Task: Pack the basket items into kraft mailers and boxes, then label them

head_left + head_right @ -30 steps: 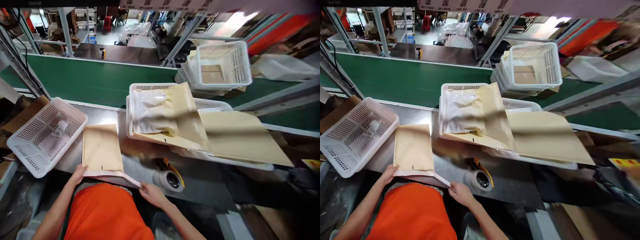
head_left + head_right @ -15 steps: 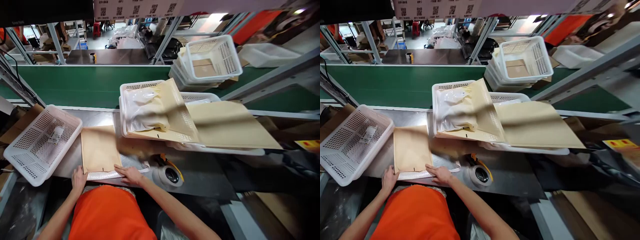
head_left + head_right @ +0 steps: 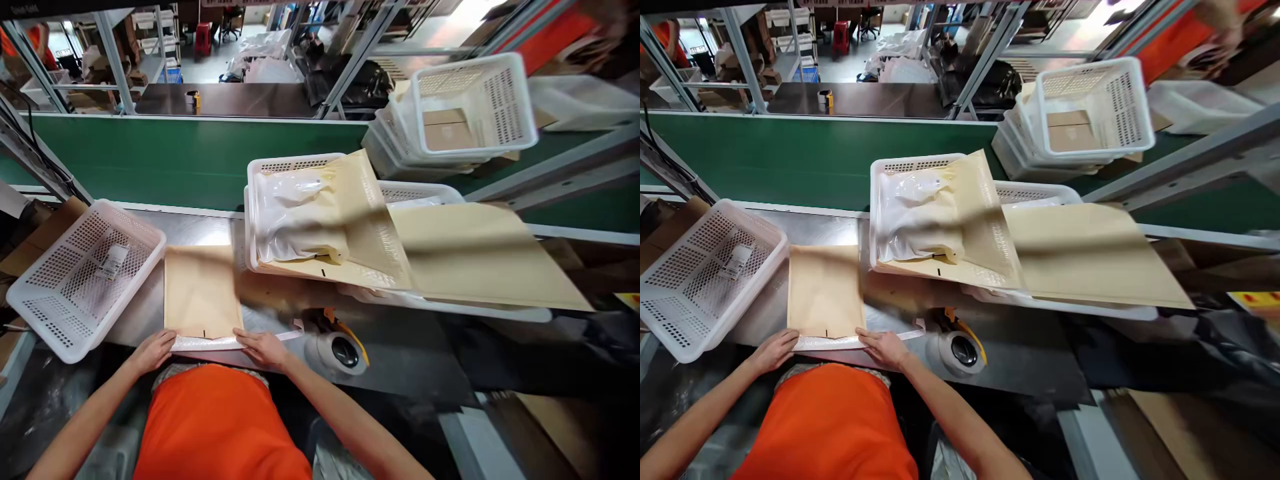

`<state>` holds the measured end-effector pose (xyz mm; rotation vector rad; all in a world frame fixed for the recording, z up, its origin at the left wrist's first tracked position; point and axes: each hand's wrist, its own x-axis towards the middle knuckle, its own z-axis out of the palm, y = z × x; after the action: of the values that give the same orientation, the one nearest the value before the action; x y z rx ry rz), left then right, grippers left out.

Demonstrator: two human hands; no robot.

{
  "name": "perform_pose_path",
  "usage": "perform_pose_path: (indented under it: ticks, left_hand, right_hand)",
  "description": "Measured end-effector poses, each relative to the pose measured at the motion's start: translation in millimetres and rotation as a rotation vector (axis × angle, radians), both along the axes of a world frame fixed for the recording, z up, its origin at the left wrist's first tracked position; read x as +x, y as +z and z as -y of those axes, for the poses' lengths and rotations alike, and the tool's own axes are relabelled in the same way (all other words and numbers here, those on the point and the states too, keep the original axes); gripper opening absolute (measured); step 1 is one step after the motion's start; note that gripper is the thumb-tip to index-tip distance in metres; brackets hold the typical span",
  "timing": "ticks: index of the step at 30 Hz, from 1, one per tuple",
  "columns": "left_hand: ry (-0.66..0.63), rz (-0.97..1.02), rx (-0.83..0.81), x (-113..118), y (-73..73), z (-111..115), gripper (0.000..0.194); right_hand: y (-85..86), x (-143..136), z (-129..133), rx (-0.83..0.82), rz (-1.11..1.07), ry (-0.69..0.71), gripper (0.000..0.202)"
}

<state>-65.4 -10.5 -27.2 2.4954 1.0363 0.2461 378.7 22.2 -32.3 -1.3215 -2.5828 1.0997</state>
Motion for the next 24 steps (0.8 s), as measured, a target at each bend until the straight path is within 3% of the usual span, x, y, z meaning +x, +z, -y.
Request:
perform_pose_path:
  ticks: [3,7,12,15,20,24]
  left_hand:
    - [0.052,0.075,0.027,-1.6,-0.8,1.0,0.035]
    - [0.221,0.061,0.055,2.0,-0.8,5.4,0.030]
    - [0.527,0.039,0.011,24.3,-9.2,7.6,0.038]
    - [0.634,-0.006,-0.005,39.9,-10.0,8.1,0.039]
    - [0.864,-0.079,-0.253,56.9,7.7,2.1,0.032]
    - [1.007,-0.139,-0.398,65.9,15.6,-11.2,0.029]
  right_hand:
    - [-6.4,-3.4,9.4,-0.037,-0.082,-0.110,0.039]
    - [-3.9,-10.1,12.0,-0.040,-0.149,-0.269,0.036]
    - [-2.5,-20.9,12.8,-0.012,-0.133,-0.420,0.041]
    - [-5.5,-36.3,15.8,0.013,-0.066,-0.513,0.040]
    - [-5.3,-69.0,15.3,0.026,0.150,-0.675,0.033]
    - [6.5,-81.3,4.2,-0.027,0.284,-0.763,0.027]
